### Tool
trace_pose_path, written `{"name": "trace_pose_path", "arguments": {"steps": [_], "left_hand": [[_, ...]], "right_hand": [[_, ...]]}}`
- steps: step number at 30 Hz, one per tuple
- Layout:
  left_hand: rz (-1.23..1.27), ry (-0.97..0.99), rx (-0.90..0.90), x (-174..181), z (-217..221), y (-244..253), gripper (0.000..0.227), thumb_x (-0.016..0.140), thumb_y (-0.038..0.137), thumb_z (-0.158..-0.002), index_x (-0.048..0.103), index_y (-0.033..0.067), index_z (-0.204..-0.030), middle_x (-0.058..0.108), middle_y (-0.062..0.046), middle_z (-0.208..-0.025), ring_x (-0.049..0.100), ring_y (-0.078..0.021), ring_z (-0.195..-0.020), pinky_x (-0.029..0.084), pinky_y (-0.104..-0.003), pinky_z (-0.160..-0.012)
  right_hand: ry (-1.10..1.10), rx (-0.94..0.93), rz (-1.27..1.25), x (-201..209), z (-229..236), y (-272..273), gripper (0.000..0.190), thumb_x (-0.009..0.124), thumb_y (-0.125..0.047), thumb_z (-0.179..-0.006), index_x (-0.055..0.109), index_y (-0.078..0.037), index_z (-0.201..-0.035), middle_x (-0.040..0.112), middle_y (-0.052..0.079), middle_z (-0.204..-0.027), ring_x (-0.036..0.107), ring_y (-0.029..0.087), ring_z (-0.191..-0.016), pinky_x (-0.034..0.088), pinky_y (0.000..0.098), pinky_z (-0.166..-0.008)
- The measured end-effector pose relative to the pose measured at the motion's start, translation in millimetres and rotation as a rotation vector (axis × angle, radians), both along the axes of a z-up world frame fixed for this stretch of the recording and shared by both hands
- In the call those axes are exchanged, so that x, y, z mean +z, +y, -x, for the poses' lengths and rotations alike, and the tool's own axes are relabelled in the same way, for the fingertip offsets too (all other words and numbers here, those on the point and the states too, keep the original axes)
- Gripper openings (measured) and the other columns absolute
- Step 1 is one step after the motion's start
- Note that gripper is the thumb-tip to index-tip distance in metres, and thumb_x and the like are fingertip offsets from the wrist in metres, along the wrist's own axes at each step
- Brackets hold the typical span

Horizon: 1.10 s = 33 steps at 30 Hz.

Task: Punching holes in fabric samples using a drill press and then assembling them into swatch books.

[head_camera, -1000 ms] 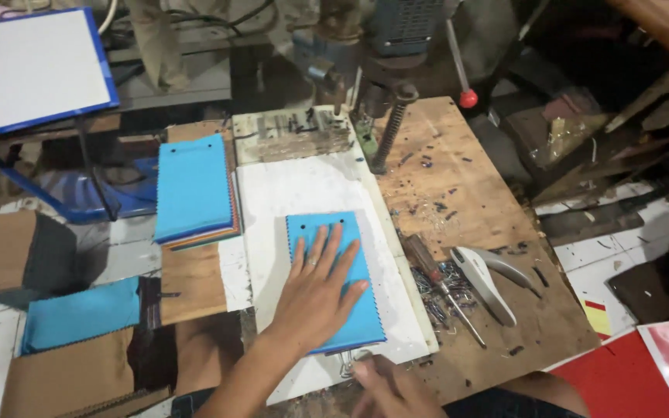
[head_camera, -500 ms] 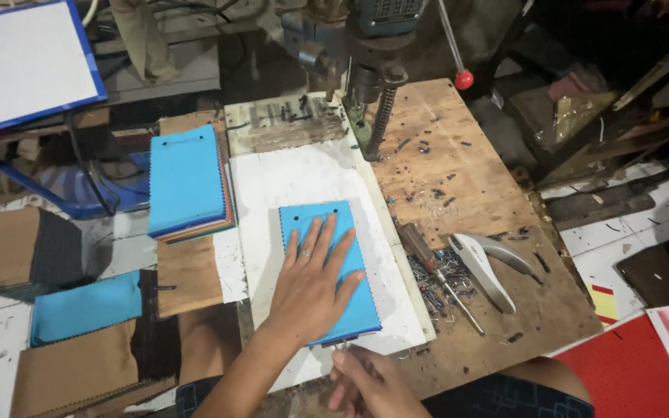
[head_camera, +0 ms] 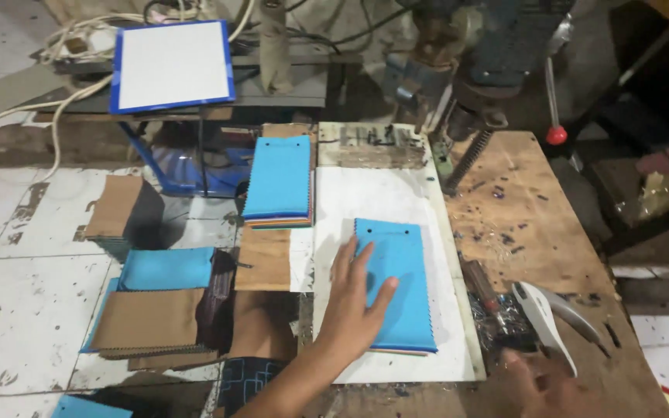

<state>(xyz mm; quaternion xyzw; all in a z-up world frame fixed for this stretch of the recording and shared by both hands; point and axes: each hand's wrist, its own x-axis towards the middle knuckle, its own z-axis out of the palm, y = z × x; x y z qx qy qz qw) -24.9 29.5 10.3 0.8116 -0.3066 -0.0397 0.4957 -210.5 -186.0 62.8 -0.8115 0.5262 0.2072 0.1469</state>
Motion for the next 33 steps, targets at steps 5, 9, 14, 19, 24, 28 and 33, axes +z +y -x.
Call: {"name": "trace_pose_path", "arguments": {"steps": [5,9,14,19,24,28,33], "left_hand": [[0.111,1.093,0.206,26.1,16.2,44.8,0.087,0.055,0.058,-0.090,0.030,0.0180,-0.162,0.031,0.003,-0.171,0.030,-0.0138,-0.158,0.022,-0.035,-0.127],[0.195,1.188,0.161,40.7,12.5,42.7,0.061,0.055,0.043,-0.093,0.062,0.0122,-0.145,0.067,0.002,-0.146,0.059,-0.0134,-0.132,0.042,-0.032,-0.105],[-0.125,1.095,0.158,38.6,-6.2,25.4,0.047,0.060,0.052,-0.101,0.056,0.0113,-0.078,0.043,-0.003,-0.059,0.050,-0.0202,-0.059,0.043,-0.034,-0.077],[-0.347,1.030,0.138,43.6,-6.9,16.8,0.071,0.056,0.063,-0.090,0.054,0.0124,-0.140,0.050,-0.009,-0.130,0.053,-0.0282,-0.103,0.052,-0.043,-0.084],[-0.341,0.936,0.001,62.7,2.0,31.4,0.067,0.046,0.062,-0.097,0.038,0.0154,-0.144,0.049,-0.006,-0.092,0.052,-0.0214,-0.078,0.037,-0.037,-0.068],[-0.396,0.933,0.063,43.0,3.8,32.6,0.090,0.043,0.072,-0.090,0.020,0.0154,-0.156,0.046,-0.009,-0.147,0.052,-0.0309,-0.129,0.043,-0.045,-0.102],[-0.285,0.969,0.090,61.5,8.3,33.4,0.091,0.054,0.071,-0.086,0.038,0.0141,-0.156,0.044,-0.009,-0.161,0.046,-0.0290,-0.148,0.039,-0.046,-0.121]], "right_hand": [[-0.507,0.047,0.255,48.4,-20.7,32.3,0.051,0.049,-0.045,-0.103,0.070,-0.013,-0.138,0.074,0.018,-0.128,0.073,0.032,-0.112,0.059,0.0459,-0.092],[-0.517,0.105,-0.105,-6.5,-60.6,33.6,0.059,0.045,-0.059,-0.090,0.067,-0.030,-0.136,0.071,0.002,-0.137,0.065,0.026,-0.129,0.045,0.0372,-0.108],[-0.296,0.263,-0.293,3.9,-104.5,58.8,0.082,0.031,-0.074,-0.084,0.071,-0.017,-0.128,0.077,0.003,-0.113,0.072,0.023,-0.103,0.050,0.0356,-0.086],[-0.410,0.143,-0.507,3.0,-108.0,53.1,0.053,0.055,-0.057,-0.094,0.061,-0.005,-0.089,0.054,0.009,-0.070,0.054,0.023,-0.064,0.036,0.0343,-0.066],[-0.397,0.015,-0.622,27.8,-104.2,69.4,0.055,0.051,-0.047,-0.098,0.068,-0.007,-0.130,0.067,0.013,-0.088,0.065,0.026,-0.079,0.049,0.0353,-0.076],[-0.398,0.060,-0.540,13.3,-97.3,73.0,0.065,0.049,-0.058,-0.090,0.064,-0.010,-0.131,0.071,0.008,-0.108,0.067,0.023,-0.093,0.046,0.0342,-0.085],[-0.465,0.121,-0.379,-9.2,-76.8,74.2,0.077,0.052,-0.065,-0.082,0.059,-0.016,-0.140,0.064,0.002,-0.144,0.071,0.021,-0.114,0.051,0.0344,-0.096]]}}
